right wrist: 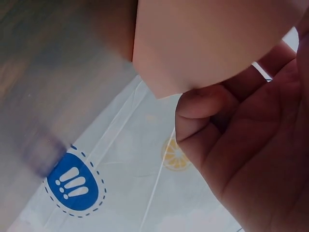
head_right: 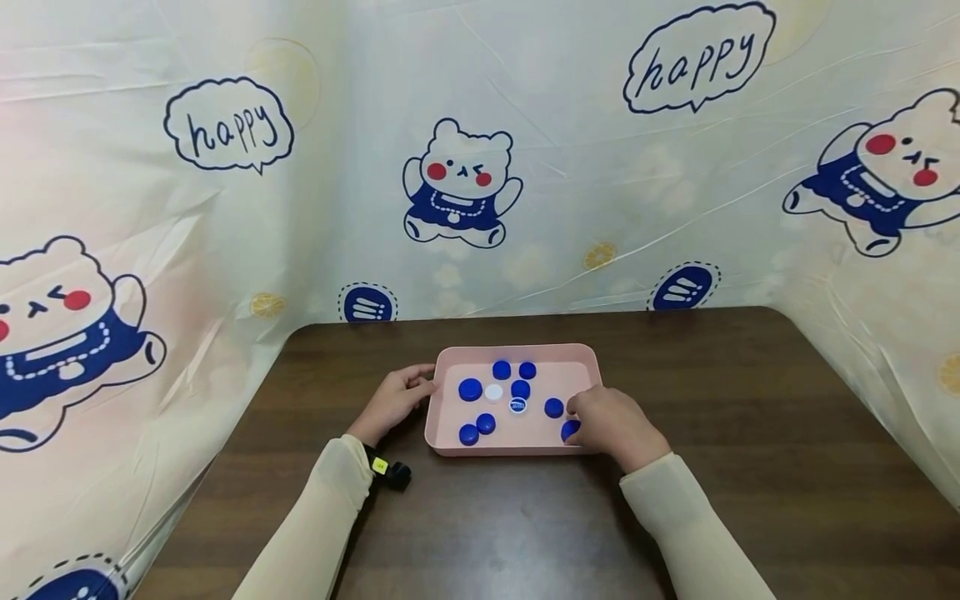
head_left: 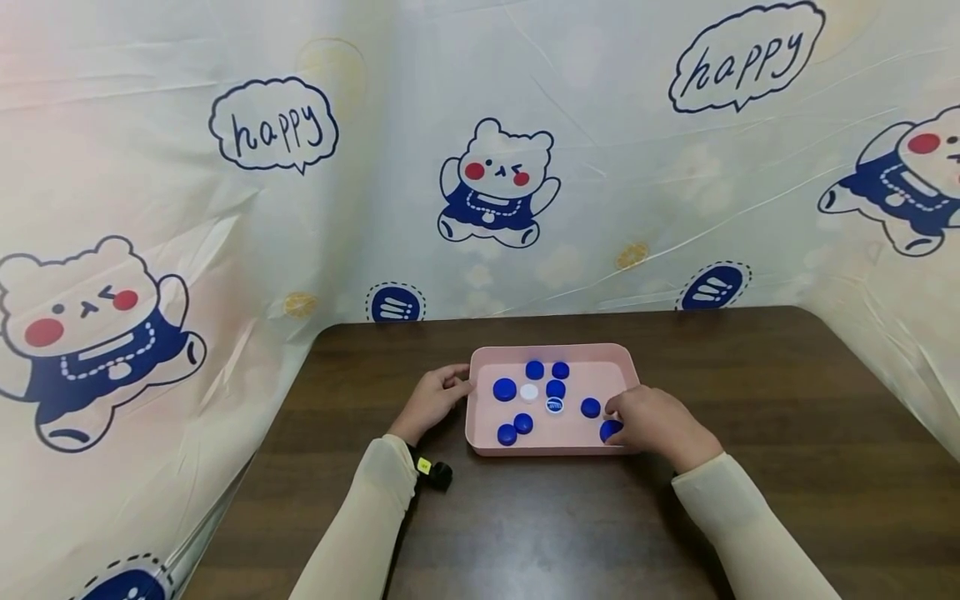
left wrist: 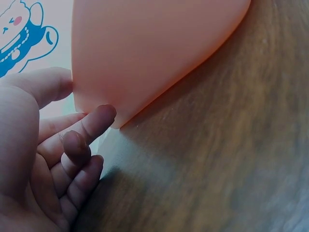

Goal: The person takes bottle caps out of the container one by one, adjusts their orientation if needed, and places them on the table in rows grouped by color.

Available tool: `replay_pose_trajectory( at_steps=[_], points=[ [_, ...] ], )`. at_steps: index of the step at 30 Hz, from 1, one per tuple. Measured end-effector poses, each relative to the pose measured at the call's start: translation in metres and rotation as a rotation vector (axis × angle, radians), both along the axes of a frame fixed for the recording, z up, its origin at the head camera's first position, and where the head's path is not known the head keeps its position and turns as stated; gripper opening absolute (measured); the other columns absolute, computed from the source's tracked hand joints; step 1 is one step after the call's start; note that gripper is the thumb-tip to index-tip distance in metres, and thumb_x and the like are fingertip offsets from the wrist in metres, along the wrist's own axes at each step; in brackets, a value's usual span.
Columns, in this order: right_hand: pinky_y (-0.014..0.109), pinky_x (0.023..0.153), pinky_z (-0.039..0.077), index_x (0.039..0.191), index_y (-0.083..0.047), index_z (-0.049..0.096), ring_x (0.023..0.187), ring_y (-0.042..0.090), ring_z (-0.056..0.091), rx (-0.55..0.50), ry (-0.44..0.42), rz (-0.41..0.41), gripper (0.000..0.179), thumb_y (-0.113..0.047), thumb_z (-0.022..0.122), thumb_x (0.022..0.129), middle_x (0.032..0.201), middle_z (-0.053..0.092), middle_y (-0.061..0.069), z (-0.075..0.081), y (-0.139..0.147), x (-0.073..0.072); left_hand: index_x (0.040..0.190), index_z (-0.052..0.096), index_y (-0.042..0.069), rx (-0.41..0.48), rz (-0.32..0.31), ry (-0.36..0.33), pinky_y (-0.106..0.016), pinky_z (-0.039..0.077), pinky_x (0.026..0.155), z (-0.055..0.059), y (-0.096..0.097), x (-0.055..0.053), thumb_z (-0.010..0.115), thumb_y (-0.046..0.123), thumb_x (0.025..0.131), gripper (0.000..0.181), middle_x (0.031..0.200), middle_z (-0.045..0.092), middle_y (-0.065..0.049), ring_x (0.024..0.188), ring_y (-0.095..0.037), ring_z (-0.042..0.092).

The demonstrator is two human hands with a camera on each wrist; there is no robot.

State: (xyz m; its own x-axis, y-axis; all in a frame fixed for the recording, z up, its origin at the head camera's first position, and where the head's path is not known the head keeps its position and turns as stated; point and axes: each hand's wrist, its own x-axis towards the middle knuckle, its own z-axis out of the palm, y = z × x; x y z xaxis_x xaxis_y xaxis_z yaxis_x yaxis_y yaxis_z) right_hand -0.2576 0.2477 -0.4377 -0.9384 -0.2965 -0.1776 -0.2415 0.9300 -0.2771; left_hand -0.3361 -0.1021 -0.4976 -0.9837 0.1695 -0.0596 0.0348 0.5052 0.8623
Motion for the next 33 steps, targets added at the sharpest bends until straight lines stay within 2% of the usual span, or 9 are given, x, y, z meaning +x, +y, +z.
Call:
replay_pose_trajectory(
  at_steps=[6, 16, 22, 29, 33],
  points=[
    [0.037, 0.071, 0.052, 0.100, -0.013, 0.076, 0.066, 0.016, 0.054, 0.019, 0.015, 0.037, 0.029, -0.027, 0.083, 0.076, 0.076, 0.062, -0.004, -0.002, 0.000, -0.001, 0.133, 0.060, 0.016, -0.003, 0.004, 0.003, -0.034, 0.048, 0.065, -0.001, 0.001, 0.002, 0.067, 0.033, 0.093, 0.044, 0.082, 0.063, -0.005, 0.072, -0.023, 0.057],
    [0.036, 0.068, 0.051, 0.101, -0.013, 0.075, 0.066, 0.016, 0.054, 0.022, 0.015, 0.030, 0.030, -0.027, 0.084, 0.076, 0.075, 0.060, -0.003, -0.003, 0.001, -0.001, 0.132, 0.060, 0.016, 0.000, 0.003, 0.001, -0.033, 0.047, 0.066, 0.000, 0.004, 0.003, 0.067, 0.032, 0.093, 0.043, 0.083, 0.063, -0.005, 0.073, -0.023, 0.057],
    [0.037, 0.070, 0.052, 0.107, -0.011, 0.073, 0.068, 0.018, 0.054, -0.020, -0.001, 0.008, 0.033, -0.027, 0.081, 0.079, 0.078, 0.060, -0.002, 0.002, 0.003, -0.003, 0.133, 0.060, 0.016, 0.002, 0.008, -0.003, -0.034, 0.048, 0.067, 0.001, 0.002, 0.003, 0.067, 0.032, 0.093, 0.044, 0.085, 0.064, -0.005, 0.075, -0.024, 0.057],
    [0.033, 0.063, 0.049, 0.098, -0.012, 0.073, 0.064, 0.016, 0.054, -0.035, 0.027, 0.035, 0.023, -0.029, 0.077, 0.083, 0.071, 0.056, -0.003, 0.006, 0.005, -0.003, 0.132, 0.060, 0.016, 0.001, 0.009, 0.006, -0.034, 0.048, 0.066, 0.002, 0.002, 0.003, 0.067, 0.032, 0.093, 0.043, 0.084, 0.064, -0.005, 0.074, -0.023, 0.057],
    [0.033, 0.063, 0.049, 0.099, -0.011, 0.073, 0.064, 0.017, 0.054, -0.031, 0.047, 0.040, 0.025, -0.031, 0.075, 0.084, 0.073, 0.057, -0.002, 0.008, 0.005, -0.003, 0.132, 0.060, 0.014, -0.005, 0.003, 0.026, -0.034, 0.047, 0.066, 0.003, 0.003, 0.002, 0.066, 0.031, 0.093, 0.044, 0.084, 0.064, -0.005, 0.073, -0.023, 0.057]
  ],
)
